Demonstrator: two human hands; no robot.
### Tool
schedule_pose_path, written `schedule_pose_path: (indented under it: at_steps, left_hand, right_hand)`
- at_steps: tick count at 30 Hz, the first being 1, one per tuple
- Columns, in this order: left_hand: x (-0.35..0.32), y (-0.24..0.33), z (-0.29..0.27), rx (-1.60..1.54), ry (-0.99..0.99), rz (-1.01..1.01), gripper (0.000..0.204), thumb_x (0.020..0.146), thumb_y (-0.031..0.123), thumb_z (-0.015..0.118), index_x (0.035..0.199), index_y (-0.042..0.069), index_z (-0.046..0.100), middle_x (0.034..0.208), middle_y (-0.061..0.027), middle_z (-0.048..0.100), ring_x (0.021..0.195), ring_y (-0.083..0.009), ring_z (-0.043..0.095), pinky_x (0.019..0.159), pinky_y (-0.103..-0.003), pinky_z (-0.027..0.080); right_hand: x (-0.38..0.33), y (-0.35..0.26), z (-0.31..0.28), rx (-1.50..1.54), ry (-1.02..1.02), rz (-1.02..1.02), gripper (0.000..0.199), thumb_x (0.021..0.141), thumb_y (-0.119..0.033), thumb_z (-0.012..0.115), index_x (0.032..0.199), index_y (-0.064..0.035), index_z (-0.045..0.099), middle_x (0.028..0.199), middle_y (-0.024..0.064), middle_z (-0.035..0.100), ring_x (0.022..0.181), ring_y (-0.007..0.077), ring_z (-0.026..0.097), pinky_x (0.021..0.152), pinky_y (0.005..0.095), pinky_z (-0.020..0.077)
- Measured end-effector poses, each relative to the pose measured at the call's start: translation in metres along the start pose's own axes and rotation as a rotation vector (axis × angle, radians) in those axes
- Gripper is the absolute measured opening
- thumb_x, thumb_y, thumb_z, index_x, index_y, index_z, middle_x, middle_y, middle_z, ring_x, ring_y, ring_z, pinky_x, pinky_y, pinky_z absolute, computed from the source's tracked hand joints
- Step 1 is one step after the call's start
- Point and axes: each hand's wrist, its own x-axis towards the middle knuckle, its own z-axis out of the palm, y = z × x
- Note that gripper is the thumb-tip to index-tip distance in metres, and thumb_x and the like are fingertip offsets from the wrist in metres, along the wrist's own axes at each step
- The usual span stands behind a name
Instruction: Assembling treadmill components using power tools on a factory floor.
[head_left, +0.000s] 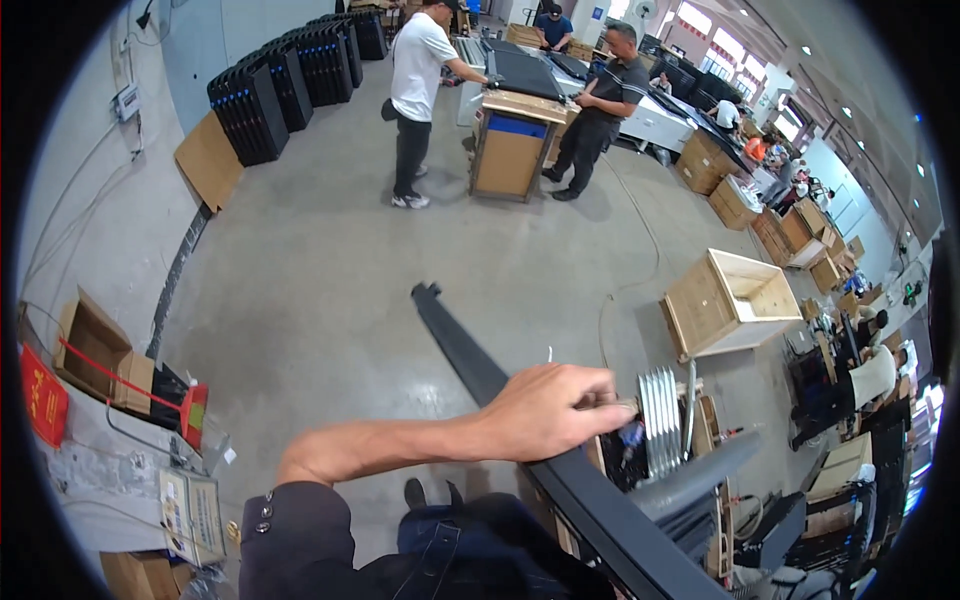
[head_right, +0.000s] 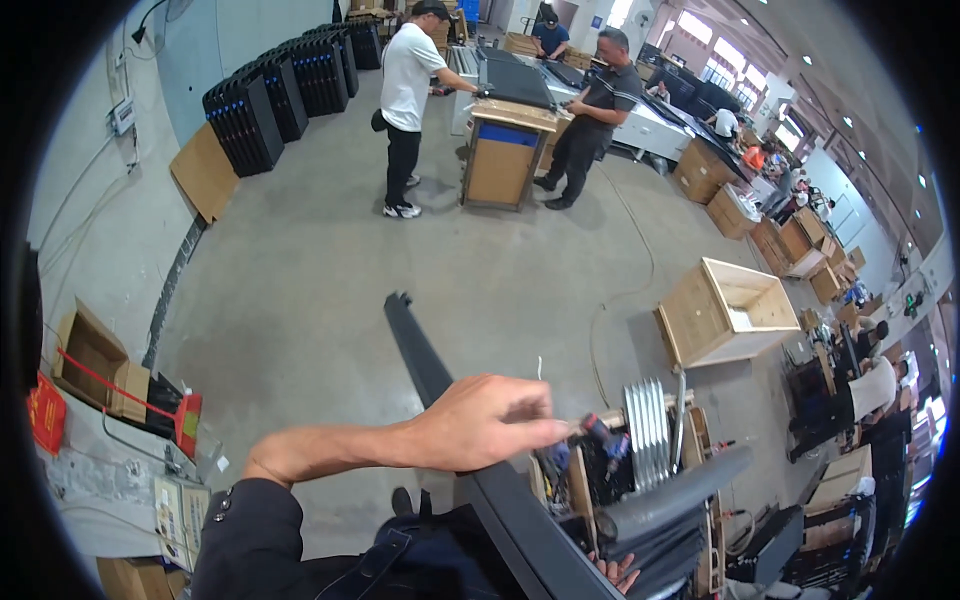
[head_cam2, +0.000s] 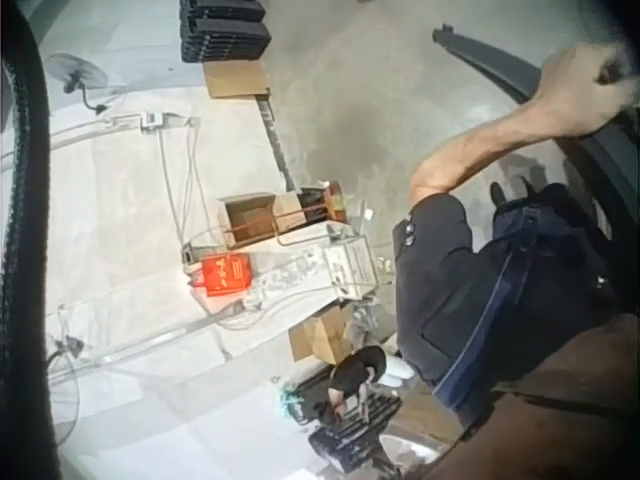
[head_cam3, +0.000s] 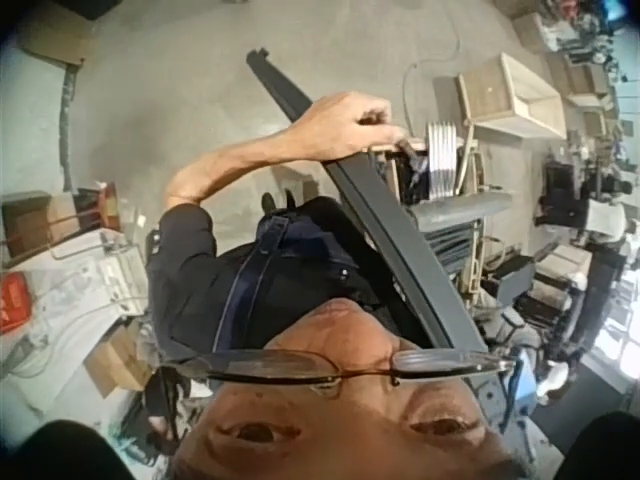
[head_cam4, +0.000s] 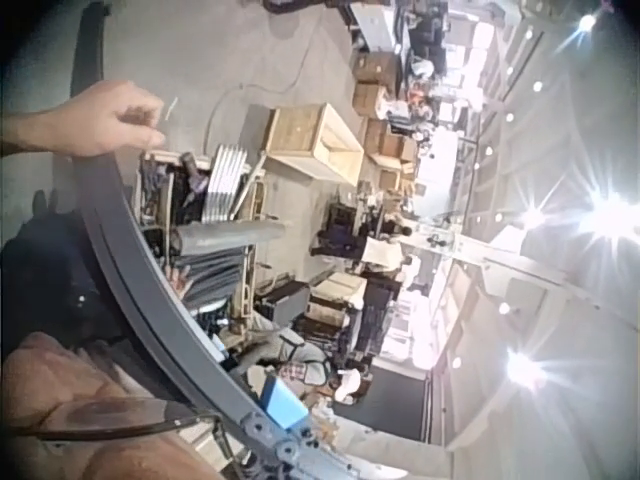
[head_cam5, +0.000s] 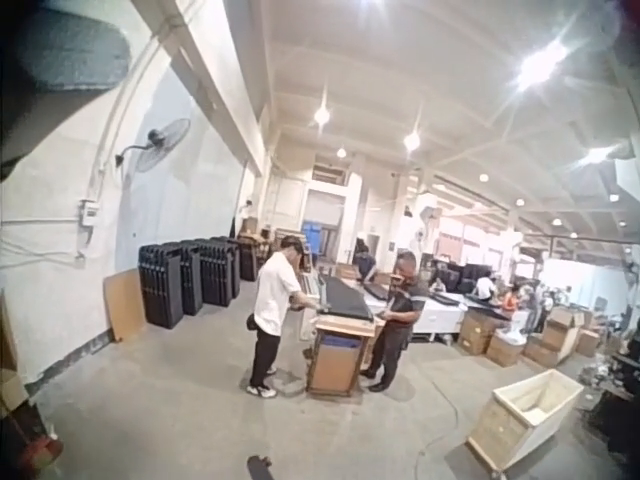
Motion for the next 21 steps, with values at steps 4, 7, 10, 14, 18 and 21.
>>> schedule_pose_path:
  at_steps: [4,7,10,14,18,21]
  left_hand:
    - [0.044,-0.092,-0.089,0.0,0.123,-0.074,0.038,0.095,0.038,0.066,0.085,0.001,0.066,0.067,-0.0035,0.061,0.063,-0.01,0.053,0.06,-0.031,0.042]
    - [0.093,-0.151,-0.161,0.012,0.232,-0.207,0.041,0.096,0.04,0.065,0.085,0.001,0.065,0.066,-0.0017,0.057,0.064,-0.0088,0.052,0.06,-0.029,0.041]
    - [0.131,-0.214,-0.225,0.016,0.437,-0.352,0.05,0.097,0.05,0.059,0.082,0.002,0.064,0.069,-0.0047,0.058,0.068,-0.0139,0.054,0.065,-0.033,0.044]
    - [0.175,-0.242,-0.343,0.02,0.684,-0.45,0.053,0.101,0.051,0.053,0.078,0.004,0.065,0.072,0.0006,0.057,0.069,-0.01,0.049,0.064,-0.031,0.041]
    - [0.302,-0.306,-0.463,0.046,0.737,-0.447,0.054,0.102,0.05,0.05,0.076,0.003,0.062,0.07,-0.0017,0.056,0.066,-0.0122,0.049,0.065,-0.031,0.042]
    - [0.207,-0.354,-0.51,0.081,0.935,-0.537,0.053,0.101,0.048,0.048,0.076,0.003,0.06,0.07,-0.0048,0.058,0.065,-0.015,0.051,0.065,-0.032,0.044]
  right_hand:
    - [0.12,0.005,0.048,0.149,-0.001,-0.013,0.031,0.103,-0.022,0.053,0.127,-0.0038,0.058,0.11,0.0076,0.067,0.105,0.0221,0.064,0.098,0.0369,0.0507]
    - [0.22,0.013,0.062,0.257,0.001,-0.034,0.031,0.103,-0.022,0.053,0.127,-0.0036,0.058,0.11,0.0075,0.067,0.105,0.0218,0.064,0.098,0.0367,0.0508]
    - [0.317,0.013,0.069,0.378,-0.008,-0.049,0.031,0.103,-0.022,0.053,0.127,-0.0034,0.058,0.11,0.0074,0.067,0.104,0.0216,0.064,0.097,0.0365,0.051]
    - [0.438,-0.004,0.052,0.542,-0.024,-0.043,0.031,0.103,-0.022,0.054,0.127,-0.0031,0.058,0.11,0.0073,0.067,0.104,0.0212,0.064,0.097,0.0363,0.0512]
    - [0.548,-0.058,0.039,0.706,0.189,-0.069,0.03,0.103,-0.022,0.054,0.127,-0.0029,0.057,0.11,0.0072,0.067,0.104,0.0209,0.064,0.097,0.0361,0.0514]
    - [0.656,0.068,0.034,1.14,0.088,0.08,0.019,0.103,-0.023,0.055,0.115,-0.0095,0.061,0.098,0.0053,0.066,0.088,0.0195,0.066,0.088,0.0377,0.056]
